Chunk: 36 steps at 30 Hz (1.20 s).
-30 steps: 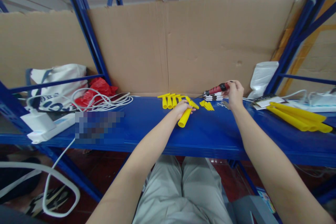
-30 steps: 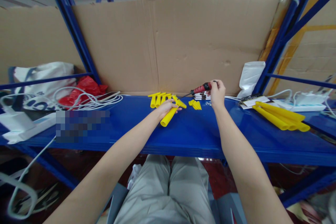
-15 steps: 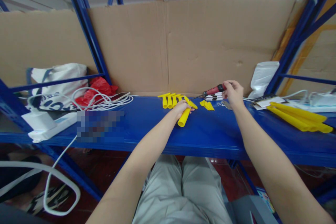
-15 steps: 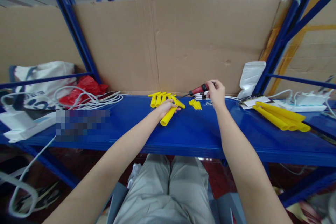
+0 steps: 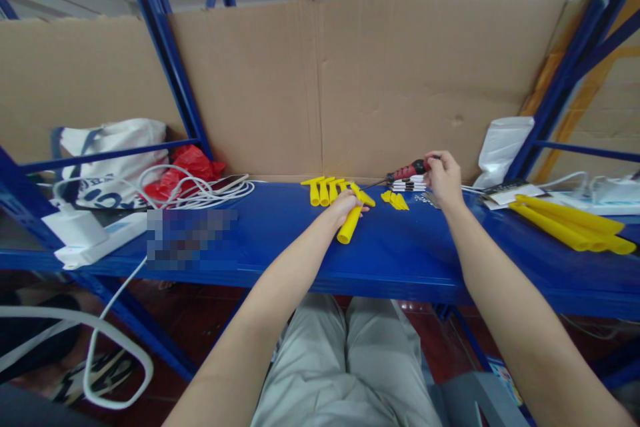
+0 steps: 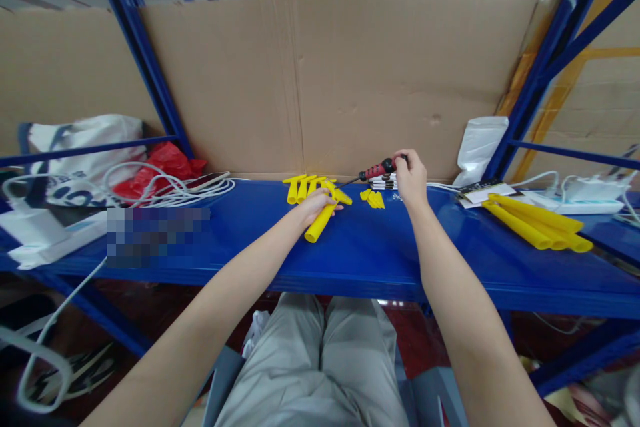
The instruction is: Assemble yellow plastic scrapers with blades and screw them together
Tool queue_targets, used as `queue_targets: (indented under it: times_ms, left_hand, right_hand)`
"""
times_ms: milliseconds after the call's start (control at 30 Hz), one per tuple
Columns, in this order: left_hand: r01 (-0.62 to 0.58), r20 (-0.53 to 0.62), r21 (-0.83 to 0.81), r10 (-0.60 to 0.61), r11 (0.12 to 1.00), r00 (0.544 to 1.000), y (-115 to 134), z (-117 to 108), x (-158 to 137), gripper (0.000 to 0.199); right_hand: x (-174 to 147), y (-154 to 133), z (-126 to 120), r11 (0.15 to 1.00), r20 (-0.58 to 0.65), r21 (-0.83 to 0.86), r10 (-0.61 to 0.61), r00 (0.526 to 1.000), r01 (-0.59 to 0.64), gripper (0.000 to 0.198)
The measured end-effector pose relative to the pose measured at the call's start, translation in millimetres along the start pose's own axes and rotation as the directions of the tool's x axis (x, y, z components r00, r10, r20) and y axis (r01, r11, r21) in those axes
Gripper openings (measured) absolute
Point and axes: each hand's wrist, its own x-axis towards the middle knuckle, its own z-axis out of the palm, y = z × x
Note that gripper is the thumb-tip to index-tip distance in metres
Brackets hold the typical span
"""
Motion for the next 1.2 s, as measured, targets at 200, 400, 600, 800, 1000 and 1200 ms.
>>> queue_targets:
  times_ms: [200,400,600,800,1000,1200]
  left_hand:
    - [0.003,0.008,0.014,-0.004,1.0,1.0,-0.8,-0.8,2.1,0.038]
    - [-0.003,0.03,0.017,0.002,1.0,1.0,-2.2,-2.6,5.9,0.036]
    - [-0.01,0.036,0.047,0.009,0.999,0.999,-0.9,-2.9,4.0,0.034]
    - [-0.022,0.027,0.068,0.02,0.997,0.999,-0.8,-1.7,2.7,0.034]
    - [-0.026,0.017,0.069,0.025,0.997,1.0,-0.1,-1.7,1.5,0.033]
    - [-0.021,0.035,0.083,0.018,0.996,0.999,0.6,-0.1,1.2,0.034]
  right_hand:
    - [-2.5,-1.1,-3.5,0.991,0.014,-0.097,-0.09,0.996,0.091,0.014]
    - [-2.7,-1.8,-3.9,0.993,0.042,-0.079,-0.088,0.995,0.091,0.017]
    - [-3.6,-10.9,2.8,1.0,0.025,0.014,-0.004,1.0,0.004,0.006]
    - [-5.3,-22.8,3.4,0.982,0.046,0.133,0.128,0.991,-0.133,0.016]
    - [-3.9,-19.9,1.2,0.979,0.103,0.132,0.141,0.985,-0.154,0.027]
    - [1.1,-6.1,3.4,0.995,0.043,0.038,-0.093,0.995,0.092,0.034]
